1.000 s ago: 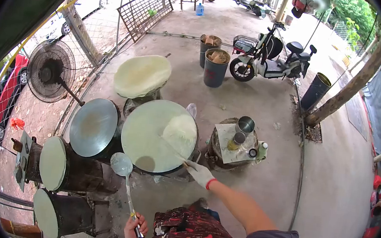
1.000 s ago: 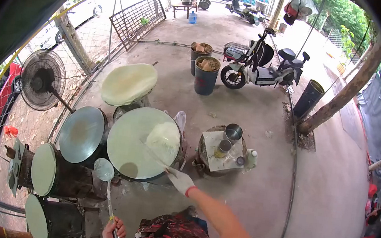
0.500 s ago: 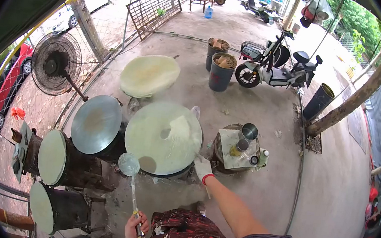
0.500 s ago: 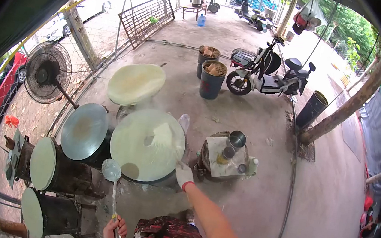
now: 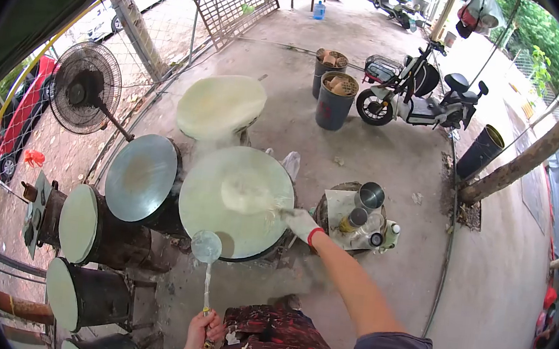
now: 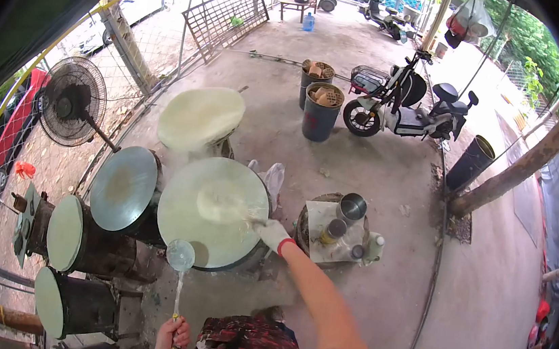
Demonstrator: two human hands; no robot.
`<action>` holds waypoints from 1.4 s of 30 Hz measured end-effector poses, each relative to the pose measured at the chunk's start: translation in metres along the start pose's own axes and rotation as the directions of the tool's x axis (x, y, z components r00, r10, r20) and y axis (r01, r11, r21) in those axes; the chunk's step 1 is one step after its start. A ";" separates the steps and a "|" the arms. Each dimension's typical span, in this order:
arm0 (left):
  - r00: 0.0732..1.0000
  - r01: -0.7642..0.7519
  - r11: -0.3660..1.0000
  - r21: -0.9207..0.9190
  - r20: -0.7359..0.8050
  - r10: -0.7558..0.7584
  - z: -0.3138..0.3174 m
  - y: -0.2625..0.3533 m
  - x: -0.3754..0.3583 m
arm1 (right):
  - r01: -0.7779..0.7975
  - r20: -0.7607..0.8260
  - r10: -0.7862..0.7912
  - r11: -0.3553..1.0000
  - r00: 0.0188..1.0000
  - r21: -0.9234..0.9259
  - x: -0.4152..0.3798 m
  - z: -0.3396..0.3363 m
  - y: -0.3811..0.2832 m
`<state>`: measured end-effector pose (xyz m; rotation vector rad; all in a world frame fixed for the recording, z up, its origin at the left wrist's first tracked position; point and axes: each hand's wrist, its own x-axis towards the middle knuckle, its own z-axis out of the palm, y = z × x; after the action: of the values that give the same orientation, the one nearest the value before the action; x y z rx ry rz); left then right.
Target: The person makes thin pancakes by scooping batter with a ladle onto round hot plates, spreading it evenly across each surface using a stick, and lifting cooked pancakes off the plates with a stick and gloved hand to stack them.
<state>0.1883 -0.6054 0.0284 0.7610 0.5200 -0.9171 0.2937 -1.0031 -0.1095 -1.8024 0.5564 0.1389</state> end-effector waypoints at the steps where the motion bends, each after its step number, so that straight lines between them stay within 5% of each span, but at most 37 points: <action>1: 1.000 -0.011 0.999 0.036 -0.023 0.012 -0.001 0.003 0.005 | -0.020 -0.070 0.024 0.998 0.997 0.053 0.005 0.000 -0.007; 2: 0.999 -0.020 0.997 0.071 -0.045 0.023 0.000 0.005 0.011 | 0.015 -0.163 0.013 0.986 0.987 0.168 0.003 0.005 -0.010; 5: 0.974 -0.049 0.952 0.301 -0.197 0.112 0.027 0.019 0.029 | -0.055 0.129 0.070 0.992 0.989 -0.115 -0.036 0.012 -0.023; 6: 0.967 -0.067 0.923 0.379 -0.202 0.153 0.034 0.022 0.037 | -0.072 0.202 0.083 0.995 0.976 -0.066 -0.050 0.010 -0.014; 9: 0.939 -0.110 0.798 0.593 -0.202 0.279 0.041 0.025 0.065 | -0.166 0.136 0.123 0.914 0.983 0.369 -0.109 0.009 0.006; 12: 0.893 -0.103 0.643 0.759 -0.214 0.396 0.036 0.006 0.101 | -0.353 -0.031 0.457 0.727 0.889 0.589 -0.139 0.054 0.023; 14: 0.845 -0.083 0.542 0.836 -0.229 0.484 0.039 -0.012 0.120 | -0.241 -0.058 0.313 0.824 0.948 0.513 -0.135 0.112 0.054; 17: 0.949 -0.108 0.737 0.667 -0.152 0.276 0.065 0.002 0.120 | -0.229 0.090 0.214 0.821 0.973 0.523 -0.135 0.108 0.031; 18: 0.993 -0.035 0.874 0.485 -0.081 0.085 0.062 0.029 0.108 | -0.282 0.173 0.224 0.805 0.959 0.522 -0.137 0.087 0.003; 20: 0.990 0.006 0.997 0.077 0.137 -0.016 0.053 0.059 0.064 | -0.226 0.071 0.223 0.816 0.972 0.533 -0.144 0.053 -0.019; 24: 0.986 -0.122 0.979 0.163 0.129 0.101 0.062 0.047 0.001 | -0.083 -0.210 0.230 0.837 0.950 0.541 -0.111 0.051 -0.004; 27: 0.995 -0.061 0.996 0.059 0.077 0.056 0.085 0.045 0.001 | 0.126 -0.216 -0.137 0.990 0.967 -0.066 -0.100 0.072 0.017; 31: 0.998 0.045 0.991 -0.124 0.048 -0.039 0.075 0.050 -0.002 | 0.033 0.171 -0.037 0.999 0.984 0.031 -0.122 0.062 0.015; 32: 0.998 0.061 0.985 -0.163 0.030 -0.057 0.069 0.053 -0.007 | 0.106 0.049 -0.113 0.988 0.992 0.114 -0.125 0.064 0.022; 35: 0.998 -0.058 0.991 -0.120 -0.038 0.054 0.060 0.076 -0.027 | -0.107 -0.030 0.138 0.872 0.990 0.478 -0.122 0.070 0.014; 39: 0.952 -0.306 0.950 0.060 0.027 0.305 0.061 0.144 -0.040 | -0.039 -0.040 0.062 0.905 0.997 0.424 -0.086 0.099 -0.022; 42: 0.902 -0.432 0.886 0.167 0.094 0.422 0.054 0.210 -0.026 | -0.135 0.054 0.124 0.899 0.991 0.416 -0.055 0.129 -0.075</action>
<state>0.3584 -0.5528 0.1556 0.9701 0.2018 -0.5735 0.3021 -0.8511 -0.0629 -1.3426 0.6357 0.1227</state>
